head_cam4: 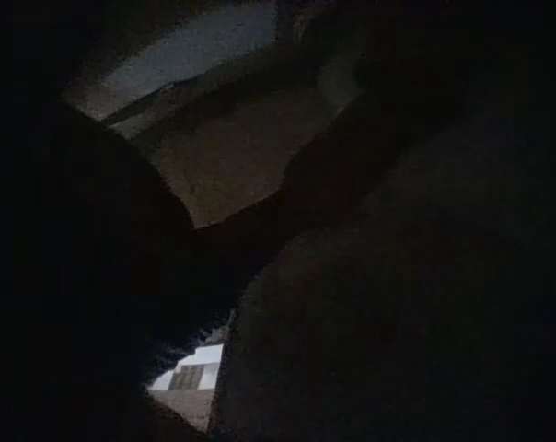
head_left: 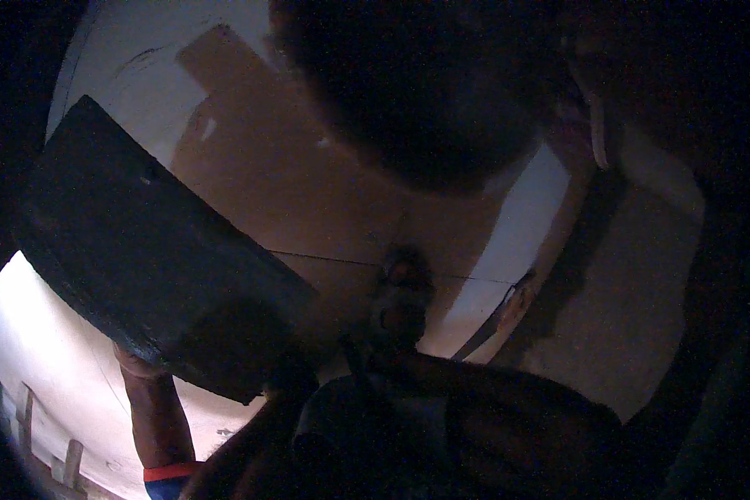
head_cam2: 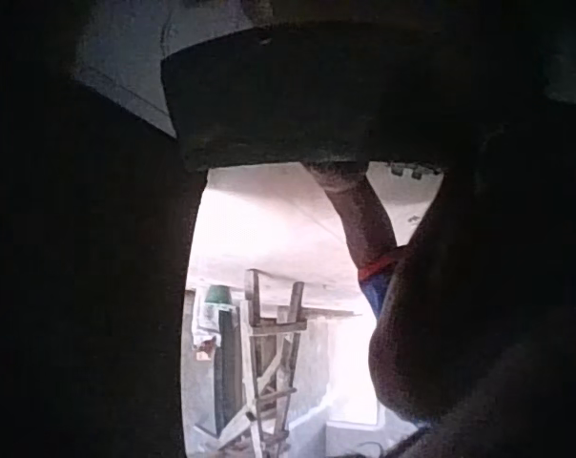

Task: The person applies plaster to a wall corner using a trowel and a hawk, taking material from a bucket on the floor.

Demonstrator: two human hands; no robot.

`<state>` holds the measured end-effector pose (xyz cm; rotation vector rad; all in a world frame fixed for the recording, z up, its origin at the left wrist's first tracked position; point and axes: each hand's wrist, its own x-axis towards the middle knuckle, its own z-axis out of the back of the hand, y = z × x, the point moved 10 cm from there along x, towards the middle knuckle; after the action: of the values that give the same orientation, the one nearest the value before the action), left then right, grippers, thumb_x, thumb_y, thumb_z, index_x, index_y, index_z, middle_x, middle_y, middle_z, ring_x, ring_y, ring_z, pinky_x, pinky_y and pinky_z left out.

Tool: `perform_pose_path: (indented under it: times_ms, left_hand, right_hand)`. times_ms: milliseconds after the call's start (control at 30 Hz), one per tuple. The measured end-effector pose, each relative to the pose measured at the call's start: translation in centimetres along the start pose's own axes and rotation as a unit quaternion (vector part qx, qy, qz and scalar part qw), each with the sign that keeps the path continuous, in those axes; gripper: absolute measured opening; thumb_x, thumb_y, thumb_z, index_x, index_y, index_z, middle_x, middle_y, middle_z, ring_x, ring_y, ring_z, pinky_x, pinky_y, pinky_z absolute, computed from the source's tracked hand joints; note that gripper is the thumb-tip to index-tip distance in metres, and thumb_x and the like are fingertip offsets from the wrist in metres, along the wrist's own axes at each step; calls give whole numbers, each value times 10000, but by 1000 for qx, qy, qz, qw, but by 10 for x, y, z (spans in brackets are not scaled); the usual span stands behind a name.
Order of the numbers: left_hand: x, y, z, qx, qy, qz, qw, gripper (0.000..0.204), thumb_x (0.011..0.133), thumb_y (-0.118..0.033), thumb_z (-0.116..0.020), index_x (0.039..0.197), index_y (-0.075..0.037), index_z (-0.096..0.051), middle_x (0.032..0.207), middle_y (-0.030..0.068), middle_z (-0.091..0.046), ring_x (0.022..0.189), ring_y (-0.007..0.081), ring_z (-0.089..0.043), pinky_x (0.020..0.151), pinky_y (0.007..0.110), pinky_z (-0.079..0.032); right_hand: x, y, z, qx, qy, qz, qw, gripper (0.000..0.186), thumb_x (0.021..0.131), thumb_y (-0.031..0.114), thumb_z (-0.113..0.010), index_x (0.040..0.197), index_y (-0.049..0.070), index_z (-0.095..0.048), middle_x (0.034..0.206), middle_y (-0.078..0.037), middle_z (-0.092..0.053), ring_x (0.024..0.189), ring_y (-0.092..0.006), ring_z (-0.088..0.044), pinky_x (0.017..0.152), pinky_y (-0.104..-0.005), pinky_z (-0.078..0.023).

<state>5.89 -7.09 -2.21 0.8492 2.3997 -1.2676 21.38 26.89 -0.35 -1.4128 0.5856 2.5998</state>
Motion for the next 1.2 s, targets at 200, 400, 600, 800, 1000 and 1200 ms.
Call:
perform_pose_path:
  times_ms: [200,400,600,800,1000,1200]
  left_hand:
    - [-23,-7,27,23,-7,-14,1000,566,838,-275,-598,1307,6,-449,1256,179,-546,1108,314,-559,946,434,-480]
    - [-16,-5,7,6,30,-3,1000,595,773,-214,-690,1284,-3,-468,1260,141,-557,1145,283,-546,976,423,-445]
    - [-8,19,-25,54,46,33,997,591,707,-161,-772,1224,-24,-520,1239,99,-585,1163,258,-544,999,415,-415]
    - [-15,-14,-89,476,110,-201,849,338,655,-120,-760,980,-92,-670,1095,54,-661,1069,291,-592,980,418,-417]
    - [-9,32,-78,271,18,94,958,319,601,-64,-736,915,-96,-692,1037,64,-670,1059,315,-569,963,423,-417]
    - [3,27,-108,294,49,40,954,345,578,-47,-714,922,-72,-692,1067,75,-655,1063,343,-551,984,444,-399]
  right_hand:
    - [-5,0,108,-12,-45,23,999,321,863,224,-634,1139,65,-598,942,-74,-604,775,-209,-583,682,-339,-488]
    - [-26,2,265,34,-93,32,995,313,864,225,-634,1129,60,-604,915,-62,-606,759,-191,-579,668,-327,-485]
    - [-33,-1,325,80,-118,47,989,306,865,227,-633,1119,56,-610,889,-50,-607,742,-173,-576,654,-314,-483]
    - [-33,-18,335,144,-135,60,978,300,866,228,-633,1108,52,-616,863,-38,-609,726,-155,-573,640,-302,-481]
    - [-34,-39,311,208,-142,57,966,294,867,229,-633,1098,47,-622,837,-26,-610,709,-136,-570,626,-289,-479]
    - [-39,-54,296,244,-144,56,957,289,868,231,-632,1088,43,-628,811,-15,-612,693,-118,-566,612,-277,-477]
